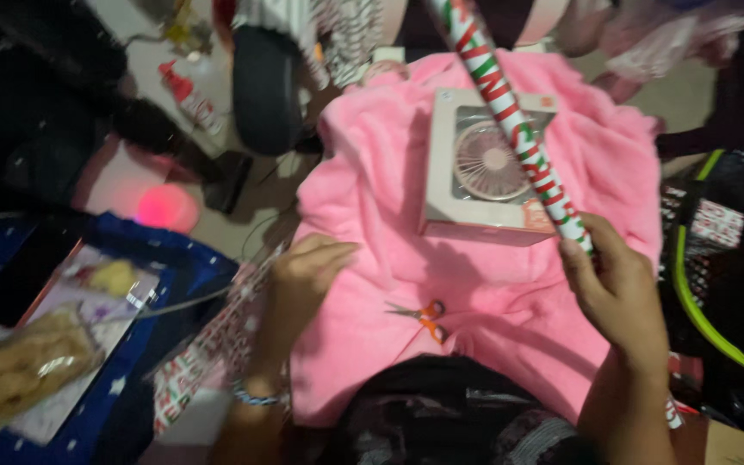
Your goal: The person wraps a small boxed fan with Christmas-themed wrapping paper. They unroll the paper, place the box on it, fold the paper around the box, and secure the folds with tape. Scissors are used to cut tape.
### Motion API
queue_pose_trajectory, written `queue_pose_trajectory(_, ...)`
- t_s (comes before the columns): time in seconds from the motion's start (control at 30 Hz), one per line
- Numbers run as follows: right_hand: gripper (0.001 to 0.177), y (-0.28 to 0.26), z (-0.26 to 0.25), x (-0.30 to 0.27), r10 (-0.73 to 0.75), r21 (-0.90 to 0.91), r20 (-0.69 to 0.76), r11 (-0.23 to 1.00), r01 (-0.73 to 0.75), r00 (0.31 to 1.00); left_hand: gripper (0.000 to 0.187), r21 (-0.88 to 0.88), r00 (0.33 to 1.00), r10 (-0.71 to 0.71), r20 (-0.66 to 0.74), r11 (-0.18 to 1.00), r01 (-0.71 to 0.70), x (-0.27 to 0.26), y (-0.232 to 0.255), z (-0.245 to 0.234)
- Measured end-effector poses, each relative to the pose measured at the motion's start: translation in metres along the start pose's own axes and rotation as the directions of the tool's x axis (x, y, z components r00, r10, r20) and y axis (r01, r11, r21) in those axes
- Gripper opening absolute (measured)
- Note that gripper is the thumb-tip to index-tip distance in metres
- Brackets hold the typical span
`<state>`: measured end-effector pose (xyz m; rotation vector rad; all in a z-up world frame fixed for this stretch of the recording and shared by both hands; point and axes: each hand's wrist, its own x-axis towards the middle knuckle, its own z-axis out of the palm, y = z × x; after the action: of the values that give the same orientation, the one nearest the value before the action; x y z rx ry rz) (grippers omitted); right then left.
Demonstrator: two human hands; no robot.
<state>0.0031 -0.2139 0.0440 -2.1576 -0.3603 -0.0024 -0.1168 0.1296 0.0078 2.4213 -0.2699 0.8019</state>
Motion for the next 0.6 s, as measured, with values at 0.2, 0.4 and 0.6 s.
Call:
queue_pose_trajectory(0.2,0.030,-0.008,0.016,0.002,-0.018,-0.041,0.056,0.999,0.021,0.998,0.024,0.206,0.884,-0.465,0.053,0.871,0.446,-0.092,-0.032,-0.053)
queue_pose_trajectory(0.4,0.038,-0.015,0.032,0.003,-0.186,-0.082,0.084,0.978,0.193,0.979,0.013,0.810,0.568,-0.819,0.076,0.383,0.444,-0.215,-0.068,0.000)
queue_pose_trajectory(0.6,0.039,-0.017,0.028,0.002,-0.172,-0.132,0.069,0.975,0.180,0.983,0.010,0.845,0.674,-0.737,0.048,0.390,0.367,-0.336,-0.105,0.041)
